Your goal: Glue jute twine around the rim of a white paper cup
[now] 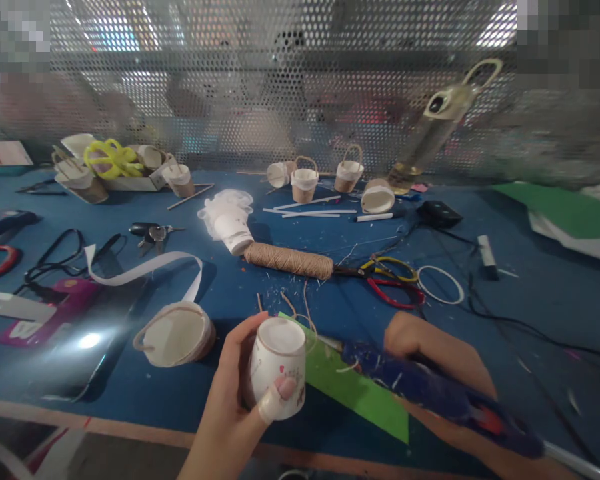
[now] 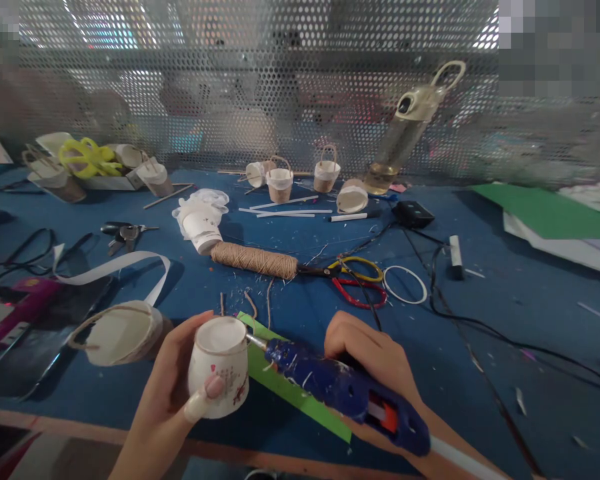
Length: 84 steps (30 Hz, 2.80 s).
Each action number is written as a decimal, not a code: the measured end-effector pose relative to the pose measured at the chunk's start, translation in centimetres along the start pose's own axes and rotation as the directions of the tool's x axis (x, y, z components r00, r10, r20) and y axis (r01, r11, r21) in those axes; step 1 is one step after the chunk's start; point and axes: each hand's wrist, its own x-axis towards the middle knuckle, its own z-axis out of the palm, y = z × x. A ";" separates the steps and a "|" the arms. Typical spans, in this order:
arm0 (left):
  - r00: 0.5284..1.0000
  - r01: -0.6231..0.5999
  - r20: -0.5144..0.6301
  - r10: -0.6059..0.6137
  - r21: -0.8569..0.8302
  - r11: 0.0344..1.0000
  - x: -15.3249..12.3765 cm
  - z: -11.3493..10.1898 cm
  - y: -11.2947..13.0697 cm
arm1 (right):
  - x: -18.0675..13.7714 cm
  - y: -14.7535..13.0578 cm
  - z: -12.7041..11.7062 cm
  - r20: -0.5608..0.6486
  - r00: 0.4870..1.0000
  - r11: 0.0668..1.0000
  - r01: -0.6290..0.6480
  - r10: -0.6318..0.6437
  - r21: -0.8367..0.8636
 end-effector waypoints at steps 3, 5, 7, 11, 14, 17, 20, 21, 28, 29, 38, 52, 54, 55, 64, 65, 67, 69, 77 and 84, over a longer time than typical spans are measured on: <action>1.000 -0.023 -0.020 0.023 0.023 0.999 -0.1 0.2 0.0 | 0.0 0.0 0.4 0.050 0.999 1.000 0.012 -0.011 -0.006; 0.999 -0.044 -0.023 0.045 0.048 0.998 -0.1 0.3 -0.1 | -0.1 0.1 0.8 0.037 0.999 0.999 0.013 -0.012 -0.029; 0.997 -0.067 -0.018 0.069 0.072 0.995 -0.1 0.3 -0.2 | -0.2 0.3 1.1 0.030 0.999 0.998 0.019 -0.018 -0.055; 0.994 -0.109 -0.012 0.110 0.093 0.990 0.0 0.2 -0.7 | -0.3 0.8 1.2 0.047 0.997 0.996 0.063 -0.060 -0.066; 0.991 -0.130 -0.025 0.134 0.115 0.985 0.0 0.3 -0.9 | -0.5 1.1 1.1 0.051 0.995 0.991 0.089 -0.085 -0.097; 0.987 -0.148 -0.037 0.154 0.124 0.981 -0.1 0.5 -0.9 | -0.6 0.9 1.4 0.026 0.995 0.986 0.101 -0.098 -0.135; 0.982 -0.175 -0.053 0.183 0.137 0.975 -0.1 0.7 -1.0 | -0.4 0.2 2.1 -0.093 0.992 0.984 0.073 -0.089 -0.164; 0.977 -0.193 -0.057 0.204 0.151 0.970 0.0 0.8 -1.0 | -0.3 0.0 2.3 -0.125 0.989 0.983 0.053 -0.076 -0.177; 0.958 -0.275 -0.017 0.287 0.236 0.932 0.2 0.5 -1.2 | -0.4 -0.3 2.3 -0.107 0.992 0.963 0.034 -0.065 -0.268; 0.959 -0.269 -0.020 0.281 0.235 0.934 0.2 0.5 -1.2 | -0.4 -0.2 2.2 -0.099 0.993 0.959 0.033 -0.063 -0.282; 0.961 -0.265 -0.014 0.277 0.249 0.932 0.2 0.5 -1.2 | -0.7 0.0 2.2 -0.090 0.994 0.948 0.031 -0.063 -0.317; 0.970 -0.211 -0.075 0.233 0.230 0.950 -0.3 0.4 -1.7 | -0.8 0.5 2.1 -0.109 0.993 0.949 0.013 -0.050 -0.315; 0.972 -0.207 -0.062 0.226 0.223 0.953 -0.3 0.3 -1.6 | -0.8 0.5 2.1 -0.102 0.994 0.949 0.008 -0.042 -0.316; 0.973 -0.207 -0.057 0.225 0.222 0.953 -0.3 0.3 -1.5 | -0.8 0.4 2.0 -0.094 0.995 0.949 0.004 -0.035 -0.315; 0.981 -0.168 -0.061 0.185 0.211 0.963 -0.4 0.6 -0.8 | -0.6 0.0 1.3 -0.034 0.999 0.948 0.025 -0.037 -0.317; 0.982 -0.163 -0.064 0.180 0.212 0.964 -0.4 0.6 -0.8 | -0.6 0.0 1.3 -0.029 0.999 0.948 0.019 -0.030 -0.317; 0.983 -0.158 -0.063 0.175 0.210 0.965 -0.4 0.5 -0.8 | -0.6 0.0 1.3 -0.023 1.000 0.948 0.005 -0.014 -0.319; 0.986 -0.143 -0.060 0.157 0.190 0.971 -0.3 0.4 -0.8 | -0.6 0.0 1.3 -0.022 1.000 0.951 0.000 -0.008 -0.310; 0.993 -0.049 -0.106 0.051 0.022 0.999 -0.2 0.7 0.0 | -0.4 0.6 1.1 -0.109 0.992 0.985 0.044 -0.063 -0.167; 0.983 0.119 0.156 -0.094 -0.155 0.981 0.7 -0.9 0.4 | -0.7 1.2 1.4 -0.215 0.976 0.975 -0.020 -0.028 -0.222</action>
